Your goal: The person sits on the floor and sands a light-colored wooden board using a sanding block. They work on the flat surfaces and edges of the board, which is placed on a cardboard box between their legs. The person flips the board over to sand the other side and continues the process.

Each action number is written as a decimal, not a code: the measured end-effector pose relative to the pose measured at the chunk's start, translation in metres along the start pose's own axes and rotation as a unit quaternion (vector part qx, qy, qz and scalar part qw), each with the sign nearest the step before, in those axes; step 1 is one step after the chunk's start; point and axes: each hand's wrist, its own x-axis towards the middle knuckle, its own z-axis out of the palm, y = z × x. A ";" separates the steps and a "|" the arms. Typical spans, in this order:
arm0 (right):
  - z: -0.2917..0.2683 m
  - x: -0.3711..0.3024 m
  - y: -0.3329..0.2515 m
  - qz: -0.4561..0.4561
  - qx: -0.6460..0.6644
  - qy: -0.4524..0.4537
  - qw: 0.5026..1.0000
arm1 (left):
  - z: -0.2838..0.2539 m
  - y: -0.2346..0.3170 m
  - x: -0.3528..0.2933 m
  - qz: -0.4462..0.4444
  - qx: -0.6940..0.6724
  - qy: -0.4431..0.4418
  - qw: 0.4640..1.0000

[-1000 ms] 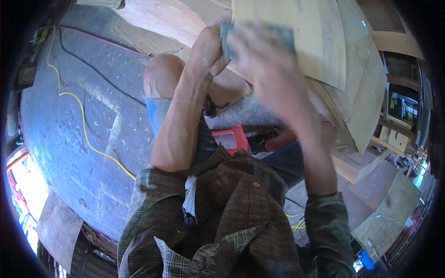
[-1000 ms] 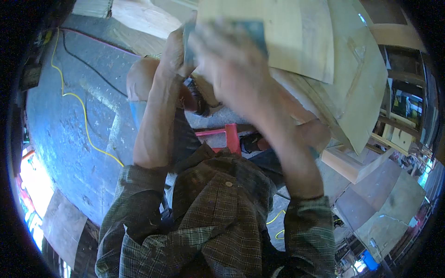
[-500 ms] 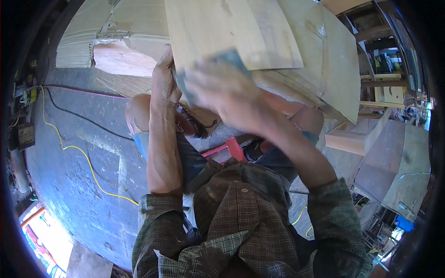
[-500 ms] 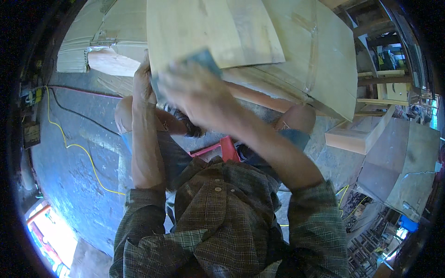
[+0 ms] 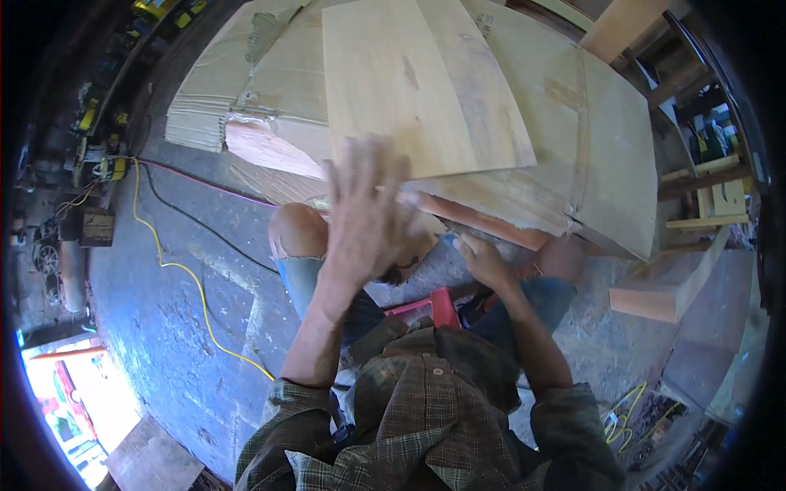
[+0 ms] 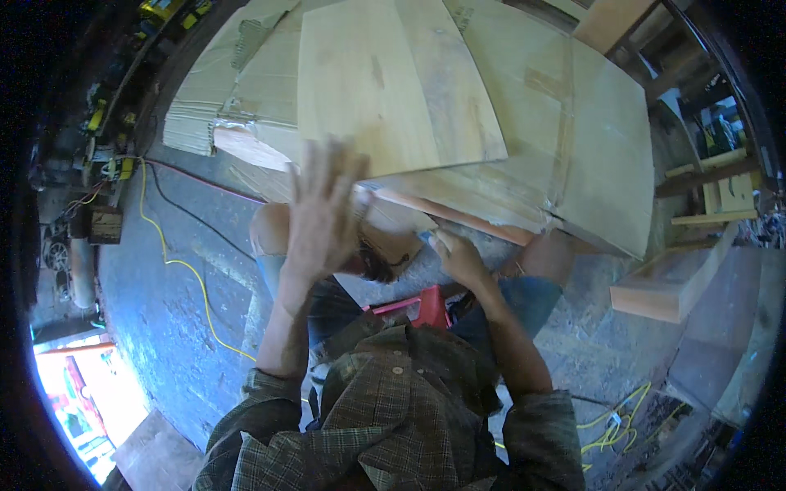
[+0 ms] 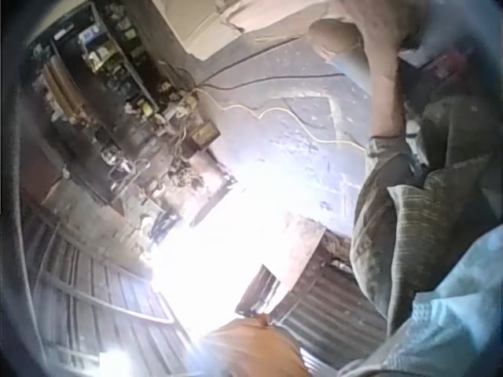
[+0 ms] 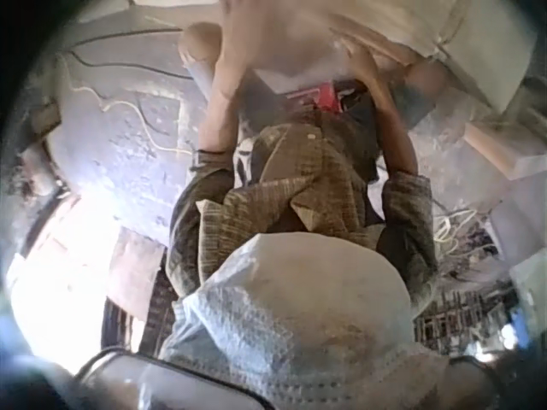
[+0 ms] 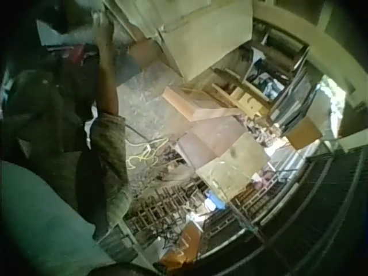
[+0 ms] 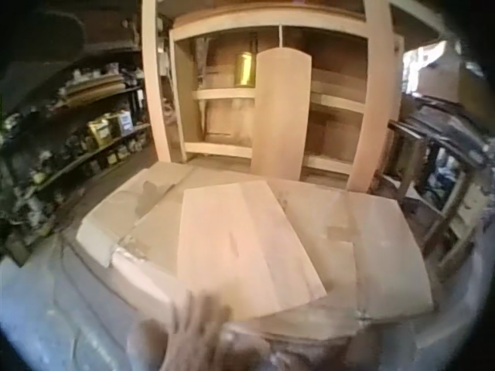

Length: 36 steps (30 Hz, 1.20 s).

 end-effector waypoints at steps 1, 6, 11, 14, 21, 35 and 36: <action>0.008 0.001 -0.001 0.022 -0.003 -0.031 0.999 | -0.001 0.001 0.006 0.023 -0.022 -0.030 0.999; 0.019 0.000 0.002 -0.075 -0.066 -0.024 0.995 | 0.026 -0.032 0.069 0.144 -0.059 -0.076 0.985; 0.018 0.009 -0.001 -0.070 -0.087 -0.020 0.994 | 0.061 -0.082 0.150 0.186 0.001 -0.059 0.981; 0.013 0.008 -0.004 -0.076 -0.084 -0.010 0.993 | 0.079 -0.103 0.207 0.168 0.012 -0.077 0.983; -0.001 0.013 -0.026 -0.093 -0.017 -0.007 0.995 | 0.152 -0.319 0.355 0.097 0.122 -0.089 0.984; -0.007 0.018 -0.025 -0.035 -0.021 -0.026 0.999 | 0.113 -0.069 0.281 0.389 -0.028 -0.066 0.919; -0.009 0.019 -0.024 -0.024 -0.003 -0.023 0.999 | 0.124 -0.091 0.314 0.360 -0.115 -0.058 0.924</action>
